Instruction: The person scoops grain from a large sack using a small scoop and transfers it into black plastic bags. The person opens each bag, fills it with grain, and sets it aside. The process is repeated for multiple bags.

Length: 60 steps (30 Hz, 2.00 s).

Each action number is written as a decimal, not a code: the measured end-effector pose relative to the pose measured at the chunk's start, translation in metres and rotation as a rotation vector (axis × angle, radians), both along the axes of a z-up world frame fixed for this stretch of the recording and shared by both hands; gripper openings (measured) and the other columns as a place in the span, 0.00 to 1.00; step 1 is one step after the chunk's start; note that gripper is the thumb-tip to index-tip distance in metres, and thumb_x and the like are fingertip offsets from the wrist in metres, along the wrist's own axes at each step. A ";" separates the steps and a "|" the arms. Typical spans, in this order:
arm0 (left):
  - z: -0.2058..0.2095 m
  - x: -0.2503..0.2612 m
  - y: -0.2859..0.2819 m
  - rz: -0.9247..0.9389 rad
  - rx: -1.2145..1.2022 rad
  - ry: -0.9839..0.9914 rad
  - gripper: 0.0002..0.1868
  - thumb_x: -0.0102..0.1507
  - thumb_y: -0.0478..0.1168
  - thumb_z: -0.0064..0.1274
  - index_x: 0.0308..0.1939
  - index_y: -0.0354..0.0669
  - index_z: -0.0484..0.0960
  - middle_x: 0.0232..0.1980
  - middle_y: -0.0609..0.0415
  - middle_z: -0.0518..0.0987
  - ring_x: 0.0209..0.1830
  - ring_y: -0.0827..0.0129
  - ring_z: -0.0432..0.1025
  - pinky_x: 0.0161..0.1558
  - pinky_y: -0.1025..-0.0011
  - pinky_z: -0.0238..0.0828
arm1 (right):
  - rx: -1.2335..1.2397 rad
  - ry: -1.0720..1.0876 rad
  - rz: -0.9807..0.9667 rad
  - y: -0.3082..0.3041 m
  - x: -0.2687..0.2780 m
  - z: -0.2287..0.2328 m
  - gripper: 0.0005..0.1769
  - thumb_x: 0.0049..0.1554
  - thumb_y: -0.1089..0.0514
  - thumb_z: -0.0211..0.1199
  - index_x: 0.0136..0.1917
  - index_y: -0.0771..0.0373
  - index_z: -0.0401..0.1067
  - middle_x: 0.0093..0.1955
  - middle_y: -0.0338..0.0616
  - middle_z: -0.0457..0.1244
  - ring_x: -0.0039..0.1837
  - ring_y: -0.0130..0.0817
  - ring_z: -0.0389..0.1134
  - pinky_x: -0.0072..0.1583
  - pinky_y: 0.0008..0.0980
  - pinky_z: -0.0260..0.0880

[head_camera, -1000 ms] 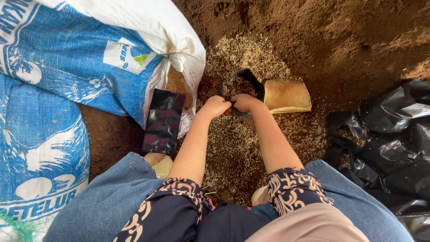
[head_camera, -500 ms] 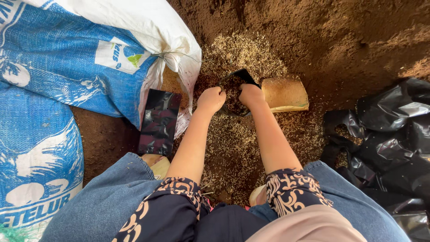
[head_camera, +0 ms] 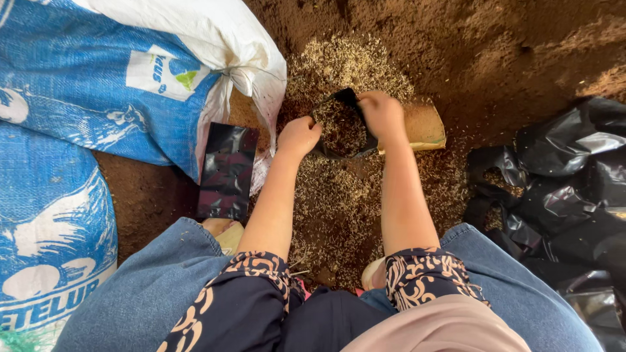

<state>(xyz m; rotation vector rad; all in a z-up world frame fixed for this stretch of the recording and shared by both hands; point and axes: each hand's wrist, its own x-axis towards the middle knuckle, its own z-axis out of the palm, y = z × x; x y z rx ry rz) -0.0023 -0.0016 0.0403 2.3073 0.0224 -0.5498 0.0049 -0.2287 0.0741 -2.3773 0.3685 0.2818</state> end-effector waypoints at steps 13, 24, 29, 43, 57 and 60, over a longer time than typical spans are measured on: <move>-0.008 0.000 -0.006 0.044 0.054 -0.107 0.16 0.61 0.49 0.53 0.35 0.37 0.76 0.36 0.43 0.79 0.37 0.49 0.75 0.41 0.54 0.70 | -0.216 0.169 0.091 -0.034 -0.028 -0.064 0.18 0.63 0.53 0.58 0.62 0.64 0.73 0.47 0.50 0.69 0.43 0.38 0.70 0.49 0.43 0.72; -0.003 0.006 -0.006 0.114 0.053 -0.074 0.25 0.60 0.61 0.56 0.38 0.40 0.75 0.34 0.47 0.79 0.37 0.53 0.76 0.41 0.55 0.70 | -0.123 0.448 0.019 -0.039 -0.034 -0.025 0.43 0.56 0.24 0.58 0.62 0.64 0.72 0.47 0.50 0.69 0.50 0.38 0.72 0.52 0.41 0.72; -0.021 0.007 -0.011 0.080 0.101 -0.166 0.17 0.66 0.52 0.48 0.39 0.40 0.75 0.35 0.46 0.78 0.36 0.49 0.74 0.39 0.52 0.69 | -0.242 0.379 0.110 -0.033 -0.035 -0.039 0.32 0.63 0.34 0.52 0.64 0.62 0.71 0.50 0.48 0.68 0.52 0.42 0.70 0.56 0.46 0.69; 0.073 -0.017 -0.069 -0.659 -0.118 0.406 0.13 0.62 0.45 0.54 0.41 0.39 0.84 0.37 0.51 0.86 0.35 0.69 0.79 0.42 0.67 0.76 | 0.062 0.375 0.029 -0.145 -0.081 0.040 0.20 0.56 0.49 0.67 0.49 0.70 0.80 0.42 0.48 0.72 0.43 0.37 0.74 0.50 0.44 0.74; -0.061 -0.162 -0.284 -0.708 -0.209 0.108 0.16 0.67 0.48 0.47 0.39 0.39 0.82 0.41 0.43 0.81 0.46 0.47 0.75 0.48 0.51 0.71 | -0.396 0.343 -0.540 -0.293 -0.152 0.003 0.13 0.56 0.50 0.66 0.55 0.49 0.81 0.49 0.45 0.71 0.50 0.47 0.72 0.52 0.49 0.71; -0.071 -0.171 -0.285 -0.720 -0.227 0.078 0.16 0.67 0.48 0.47 0.38 0.39 0.82 0.41 0.41 0.82 0.47 0.45 0.75 0.48 0.49 0.70 | -0.469 0.403 -0.412 -0.294 -0.150 -0.016 0.13 0.55 0.48 0.70 0.52 0.51 0.83 0.50 0.50 0.70 0.51 0.52 0.69 0.53 0.51 0.69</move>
